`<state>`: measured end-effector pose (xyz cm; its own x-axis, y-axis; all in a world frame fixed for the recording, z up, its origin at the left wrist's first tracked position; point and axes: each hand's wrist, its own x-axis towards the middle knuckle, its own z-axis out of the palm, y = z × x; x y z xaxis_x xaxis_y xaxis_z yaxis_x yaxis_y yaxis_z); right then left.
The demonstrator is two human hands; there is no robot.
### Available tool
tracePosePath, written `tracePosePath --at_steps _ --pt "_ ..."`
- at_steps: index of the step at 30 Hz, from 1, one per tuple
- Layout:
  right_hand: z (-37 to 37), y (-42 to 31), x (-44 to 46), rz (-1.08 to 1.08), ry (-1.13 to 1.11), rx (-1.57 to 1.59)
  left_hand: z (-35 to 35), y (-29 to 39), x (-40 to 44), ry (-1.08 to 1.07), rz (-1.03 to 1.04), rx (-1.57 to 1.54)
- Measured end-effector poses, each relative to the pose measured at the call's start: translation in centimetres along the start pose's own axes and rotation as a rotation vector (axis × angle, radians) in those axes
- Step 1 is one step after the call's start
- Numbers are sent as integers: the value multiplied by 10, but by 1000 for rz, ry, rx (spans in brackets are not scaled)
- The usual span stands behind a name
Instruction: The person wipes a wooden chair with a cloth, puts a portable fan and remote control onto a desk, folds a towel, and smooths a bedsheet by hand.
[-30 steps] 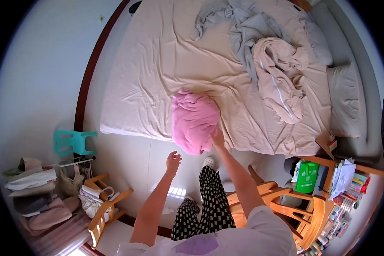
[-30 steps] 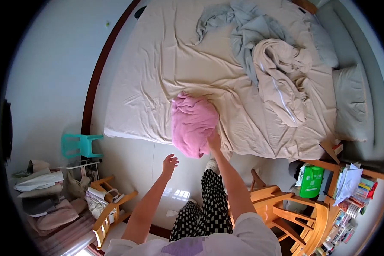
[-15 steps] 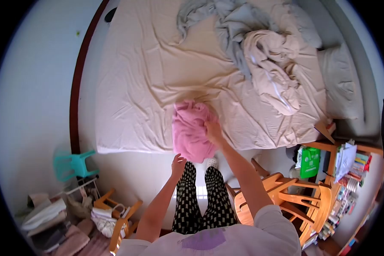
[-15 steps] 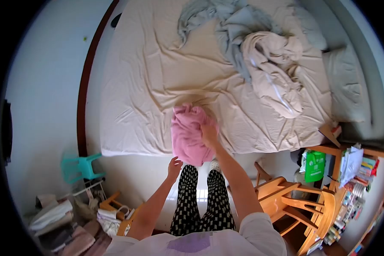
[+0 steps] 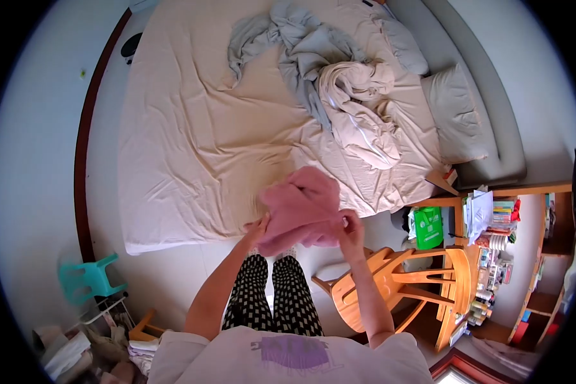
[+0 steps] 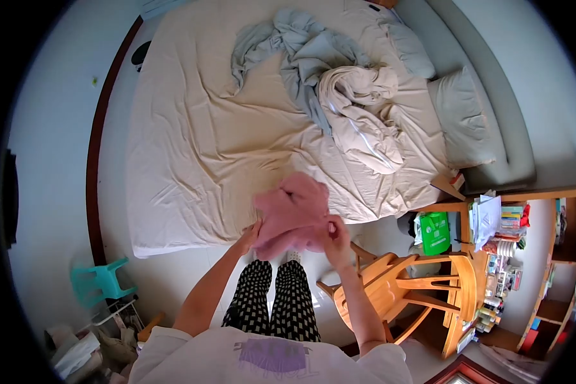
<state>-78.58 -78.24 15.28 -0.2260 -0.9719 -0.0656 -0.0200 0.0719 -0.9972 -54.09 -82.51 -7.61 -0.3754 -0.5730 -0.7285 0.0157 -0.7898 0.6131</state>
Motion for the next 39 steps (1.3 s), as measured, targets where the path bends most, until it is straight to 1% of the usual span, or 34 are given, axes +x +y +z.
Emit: tracePosePath --at_steps 1,2,4,5,7,8,9,10,11,12,14,15,16,17,18,19,20,21,22,24,26,28,29,31,32,33,34,35,36,37,38,39 --pt "-3 -13 4 -51 104 -56 6 8 -1 -19 60 59" --pt "-6 -29 8 -31 178 25 12 17 -3 -35 121 116" --pt "-20 -39 20 -131 254 76 39 101 -77 -105 189 325" --pt "-21 -53 24 -144 261 77 54 147 -117 -136 228 426" --pt "-18 -81 29 -137 254 208 34 163 -99 194 463 287" --pt "-18 -86 30 -155 252 214 46 217 -141 186 504 280" --pt "-19 -88 33 -137 205 129 51 253 -162 32 640 206" --pt "-22 -88 35 -119 158 43 55 277 -172 33 794 254" --pt "-23 -86 39 -157 120 -45 59 297 -180 35 948 301" --pt "-23 -90 43 -171 118 -40 69 315 -195 37 962 306" --pt "-23 -98 55 -63 -5 -115 94 348 -230 -76 1167 367" --pt "-24 -98 66 -209 -17 -166 103 364 -253 -68 1178 376" --pt "-20 -113 71 -195 -7 -160 112 379 -278 -96 1101 618" --pt "-11 -138 74 -288 -10 -199 120 386 -291 -119 1006 855" --pt "-1 -162 77 -381 -15 -237 128 385 -288 -103 1007 863" --pt "7 -180 82 -387 -24 -221 135 379 -280 -43 973 1255" --pt "15 -194 89 -584 -160 -367 141 375 -275 21 905 1649" --pt "20 -195 94 -682 -228 -435 145 369 -278 -63 1008 1570" --pt "25 -196 99 -783 -295 -493 144 364 -276 -50 995 1585" --pt "35 -168 119 -711 -823 -579 135 356 -265 -121 902 1705" --pt "45 -130 124 -430 -1053 -776 127 339 -263 -79 912 1725" --pt "45 -96 102 -421 -959 -754 106 309 -252 -39 919 1740" --pt "45 -77 94 -428 -970 -747 88 286 -239 28 1076 1812" --pt "44 -38 79 -545 -806 -770 57 244 -227 81 1057 1803" --pt "45 -23 71 -539 -815 -765 51 226 -226 67 966 1758" --pt "46 -10 62 -399 -801 -752 44 208 -224 59 876 1712" --pt "46 -1 53 -260 -787 -741 43 194 -223 61 731 1617" --pt "45 6 47 -252 -799 -742 39 183 -221 64 590 1519" --pt "43 11 39 -201 -769 -769 36 179 -224 63 578 1508" --pt "41 18 32 -147 -739 -796 33 175 -227 68 641 1556" --pt "38 27 31 -137 -750 -800 29 172 -228 74 709 1603" --pt "32 43 35 -182 -759 -913 19 167 -224 72 677 1568"
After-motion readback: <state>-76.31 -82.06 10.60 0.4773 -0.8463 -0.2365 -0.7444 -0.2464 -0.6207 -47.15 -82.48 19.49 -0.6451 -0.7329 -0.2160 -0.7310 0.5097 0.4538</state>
